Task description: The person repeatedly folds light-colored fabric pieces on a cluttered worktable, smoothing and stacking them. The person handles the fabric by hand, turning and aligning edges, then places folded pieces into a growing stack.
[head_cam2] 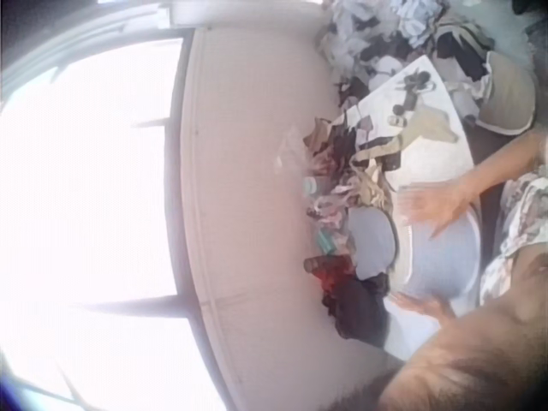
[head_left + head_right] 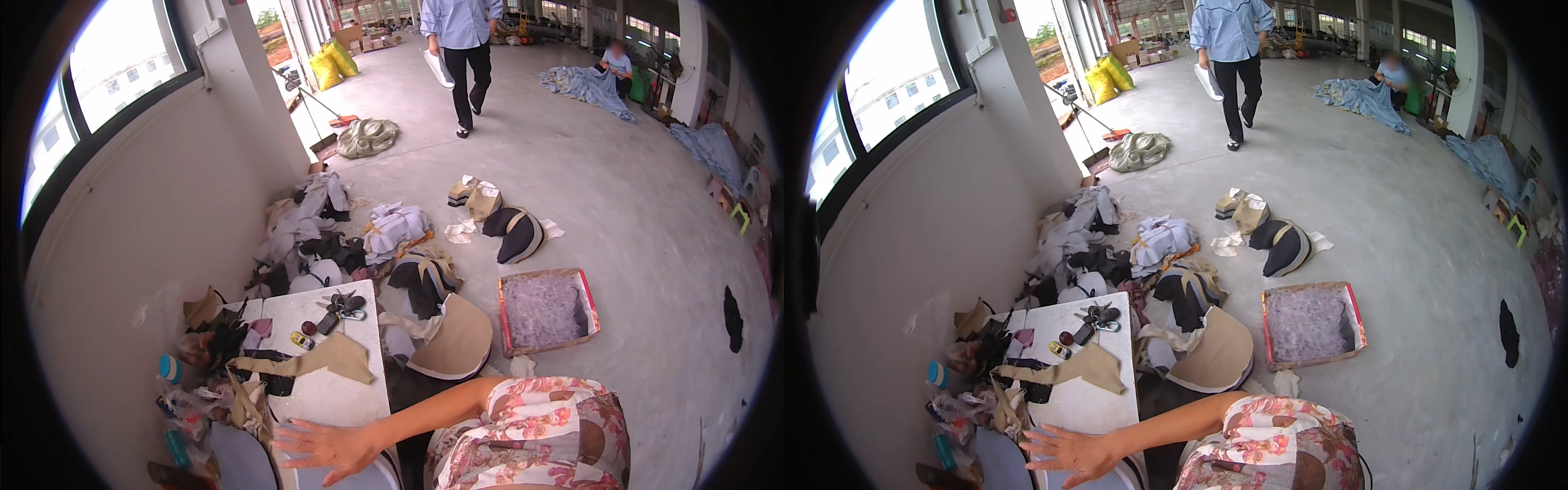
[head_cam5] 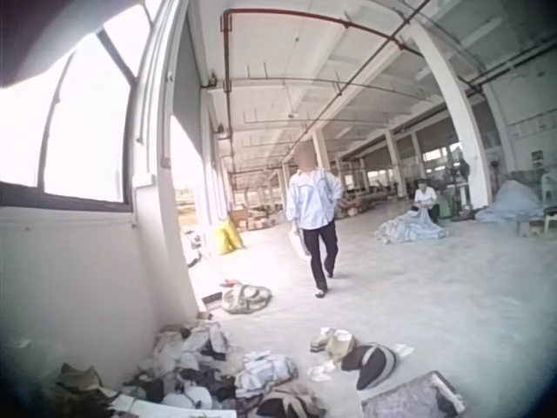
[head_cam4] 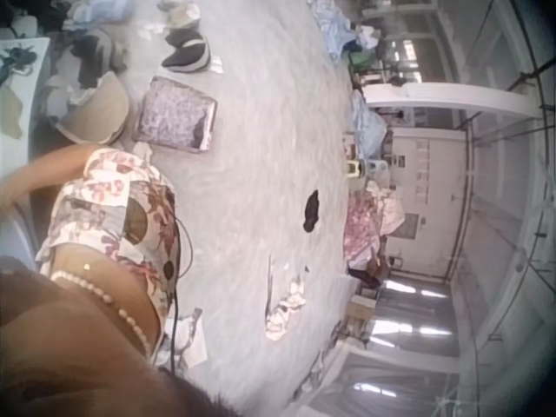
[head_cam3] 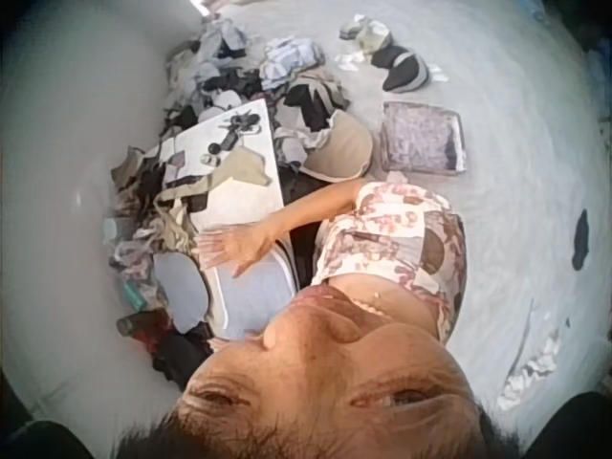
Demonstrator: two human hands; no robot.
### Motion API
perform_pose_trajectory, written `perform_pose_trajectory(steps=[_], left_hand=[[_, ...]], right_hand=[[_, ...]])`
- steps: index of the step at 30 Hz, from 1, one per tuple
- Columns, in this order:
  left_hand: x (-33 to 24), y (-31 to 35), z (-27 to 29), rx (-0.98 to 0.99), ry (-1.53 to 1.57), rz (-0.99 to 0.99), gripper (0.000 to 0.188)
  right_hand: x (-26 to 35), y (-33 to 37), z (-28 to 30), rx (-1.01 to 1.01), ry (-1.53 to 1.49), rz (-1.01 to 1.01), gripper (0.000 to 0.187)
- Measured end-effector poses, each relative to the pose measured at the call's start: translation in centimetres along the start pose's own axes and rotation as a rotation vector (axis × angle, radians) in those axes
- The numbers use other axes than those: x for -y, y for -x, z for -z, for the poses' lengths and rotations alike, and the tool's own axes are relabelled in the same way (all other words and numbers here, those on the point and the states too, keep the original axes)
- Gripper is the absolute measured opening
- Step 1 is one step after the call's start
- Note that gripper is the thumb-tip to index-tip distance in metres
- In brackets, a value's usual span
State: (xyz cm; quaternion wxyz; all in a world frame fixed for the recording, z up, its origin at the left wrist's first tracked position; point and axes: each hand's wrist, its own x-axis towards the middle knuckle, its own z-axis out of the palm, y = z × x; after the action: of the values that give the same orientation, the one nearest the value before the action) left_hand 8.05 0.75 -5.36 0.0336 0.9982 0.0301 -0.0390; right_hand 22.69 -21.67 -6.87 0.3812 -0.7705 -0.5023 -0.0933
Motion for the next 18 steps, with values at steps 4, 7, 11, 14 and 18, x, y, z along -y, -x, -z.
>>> perform_pose_trajectory(steps=[4,7,11,14,18], left_hand=[[-0.1,-1.3,-0.4,-0.012,0.020,-0.055,0.080],[-0.1,-1.4,-0.8,-0.037,0.028,-0.066,0.080],[-0.5,-2.2,-0.8,-0.050,0.026,-0.096,0.079],[-0.9,-2.9,-0.8,-0.050,0.025,-0.112,0.078],[-0.9,-3.4,-0.8,-0.045,0.020,-0.113,0.078]], right_hand=[[-1.0,5.5,1.5,-0.273,0.053,-0.027,0.068],[-2.5,8.7,0.1,-0.353,0.074,-0.051,0.068],[-3.3,10.2,-0.6,-0.394,0.060,-0.096,0.069],[-4.3,10.8,-1.2,-0.407,0.032,-0.114,0.068],[-5.5,11.6,-2.9,-0.409,0.040,-0.134,0.067]])
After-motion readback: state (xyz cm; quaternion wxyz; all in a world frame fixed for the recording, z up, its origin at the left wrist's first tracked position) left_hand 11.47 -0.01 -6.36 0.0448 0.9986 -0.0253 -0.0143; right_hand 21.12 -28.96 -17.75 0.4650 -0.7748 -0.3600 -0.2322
